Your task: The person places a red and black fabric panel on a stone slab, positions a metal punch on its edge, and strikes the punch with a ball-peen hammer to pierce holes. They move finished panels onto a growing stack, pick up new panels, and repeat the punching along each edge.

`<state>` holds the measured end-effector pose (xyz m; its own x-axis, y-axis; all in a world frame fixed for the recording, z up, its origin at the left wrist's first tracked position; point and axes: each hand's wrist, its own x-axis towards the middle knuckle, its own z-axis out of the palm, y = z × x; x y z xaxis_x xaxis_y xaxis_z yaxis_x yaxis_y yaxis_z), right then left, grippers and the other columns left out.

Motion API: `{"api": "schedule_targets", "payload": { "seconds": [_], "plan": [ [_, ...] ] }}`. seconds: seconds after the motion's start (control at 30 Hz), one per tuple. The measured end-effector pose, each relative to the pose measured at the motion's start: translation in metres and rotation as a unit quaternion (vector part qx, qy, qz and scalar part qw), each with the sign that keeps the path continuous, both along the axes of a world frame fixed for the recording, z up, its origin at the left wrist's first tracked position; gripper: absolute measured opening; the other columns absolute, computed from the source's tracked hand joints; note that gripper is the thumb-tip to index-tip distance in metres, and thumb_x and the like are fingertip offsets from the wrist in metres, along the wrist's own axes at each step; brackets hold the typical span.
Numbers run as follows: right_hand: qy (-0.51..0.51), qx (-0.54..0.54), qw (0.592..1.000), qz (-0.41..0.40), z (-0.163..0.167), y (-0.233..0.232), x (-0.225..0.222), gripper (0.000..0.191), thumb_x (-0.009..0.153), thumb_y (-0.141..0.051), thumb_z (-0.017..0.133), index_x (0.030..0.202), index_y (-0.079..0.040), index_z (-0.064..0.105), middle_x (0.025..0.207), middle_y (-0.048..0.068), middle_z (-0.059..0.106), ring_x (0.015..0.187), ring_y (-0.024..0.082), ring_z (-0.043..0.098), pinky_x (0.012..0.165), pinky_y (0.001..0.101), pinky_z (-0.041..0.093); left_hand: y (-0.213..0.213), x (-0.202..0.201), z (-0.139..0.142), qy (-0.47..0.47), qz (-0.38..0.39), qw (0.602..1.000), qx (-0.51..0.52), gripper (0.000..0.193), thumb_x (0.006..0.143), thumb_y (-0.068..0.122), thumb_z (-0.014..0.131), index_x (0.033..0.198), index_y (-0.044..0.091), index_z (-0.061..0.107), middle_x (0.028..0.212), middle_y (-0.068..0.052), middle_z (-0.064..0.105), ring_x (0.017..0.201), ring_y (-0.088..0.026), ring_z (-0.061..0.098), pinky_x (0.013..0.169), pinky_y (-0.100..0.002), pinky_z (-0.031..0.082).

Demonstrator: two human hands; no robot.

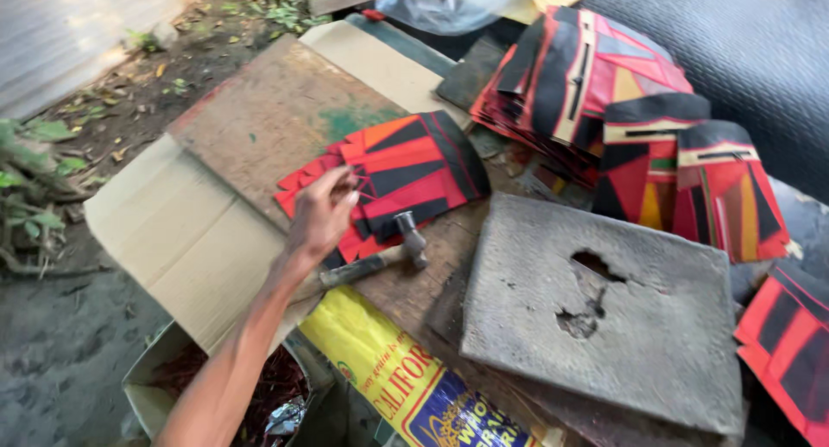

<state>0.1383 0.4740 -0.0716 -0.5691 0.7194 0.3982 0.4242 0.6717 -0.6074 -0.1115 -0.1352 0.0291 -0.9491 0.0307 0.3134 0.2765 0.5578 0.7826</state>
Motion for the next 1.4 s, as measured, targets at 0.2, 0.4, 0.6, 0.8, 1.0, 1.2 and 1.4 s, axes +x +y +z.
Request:
{"api": "schedule_targets", "payload": {
  "seconds": [0.2,0.4,0.6,0.8,1.0,1.2,1.4],
  "plan": [
    [-0.005,-0.138,0.977,0.161,0.037,-0.196,-0.016,0.014,0.105,-0.008,0.068,0.116,-0.003,0.074,0.097,0.013,0.074,0.091,0.019,0.072,0.082,0.0339,0.057,0.013,-0.106,-0.004,0.003,-0.054,0.975,-0.217,0.060,0.084,0.014,0.077,0.134,-0.007,0.051,0.132,-0.032,0.061,0.128,-0.047,0.055,0.106,-0.048,0.046],
    [0.080,-0.044,0.969,0.230,0.030,-0.245,-0.039,0.013,0.102,-0.006,0.068,0.113,-0.001,0.073,0.095,0.015,0.070,0.081,0.022,0.071,0.081,0.0326,0.055,0.036,-0.123,0.004,-0.041,-0.037,0.932,-0.357,0.066,0.071,0.015,0.083,0.127,-0.004,0.052,0.121,-0.033,0.058,0.120,-0.049,0.055,0.094,-0.061,0.046],
    [0.029,-0.216,0.957,0.193,0.021,-0.232,-0.029,0.021,0.113,-0.017,0.059,0.119,-0.001,0.071,0.098,0.012,0.076,0.087,0.021,0.070,0.080,0.0321,0.056,0.036,-0.128,0.027,0.111,0.009,0.908,-0.405,0.040,0.081,0.010,0.079,0.118,0.001,0.068,0.113,-0.023,0.069,0.109,-0.039,0.068,0.095,-0.050,0.054],
    [-0.048,-0.222,0.937,0.266,0.078,-0.240,-0.058,0.040,0.109,-0.027,0.046,0.139,-0.004,0.061,0.116,0.017,0.073,0.104,0.023,0.070,0.090,0.0380,0.053,0.014,-0.094,0.115,0.160,-0.032,0.985,-0.060,0.026,0.087,0.014,0.084,0.108,0.004,0.074,0.101,-0.012,0.075,0.095,-0.028,0.076,0.086,-0.040,0.059],
    [-0.272,-0.779,0.514,0.236,0.127,-0.330,-0.017,0.042,0.099,-0.030,0.053,0.121,-0.002,0.075,0.109,0.012,0.076,0.100,0.021,0.068,0.094,0.0392,0.051,0.058,-0.018,0.152,-0.115,-0.169,0.842,0.499,0.026,0.078,0.001,0.080,0.101,0.004,0.067,0.096,-0.008,0.076,0.086,-0.020,0.078,0.073,-0.038,0.068],
    [0.011,-0.370,0.792,0.485,0.076,-0.269,0.028,0.022,0.106,-0.016,0.055,0.111,-0.001,0.069,0.101,0.005,0.060,0.091,0.016,0.057,0.083,0.0291,0.048,0.124,0.082,0.074,-0.247,-0.215,0.813,0.481,0.034,0.098,0.006,0.081,0.117,-0.009,0.057,0.094,-0.007,0.066,0.076,-0.011,0.057,0.061,-0.031,0.046],
    [-0.006,-0.579,0.752,0.315,0.045,-0.207,0.043,0.022,0.102,-0.018,0.054,0.099,0.002,0.061,0.085,0.009,0.068,0.065,0.015,0.068,0.057,0.0280,0.057,0.162,0.122,-0.021,-0.259,-0.100,0.894,0.350,0.091,0.085,0.004,0.074,0.154,0.004,0.014,0.118,-0.014,0.065,0.093,-0.015,0.074,0.079,-0.029,0.064]
  ]
}}
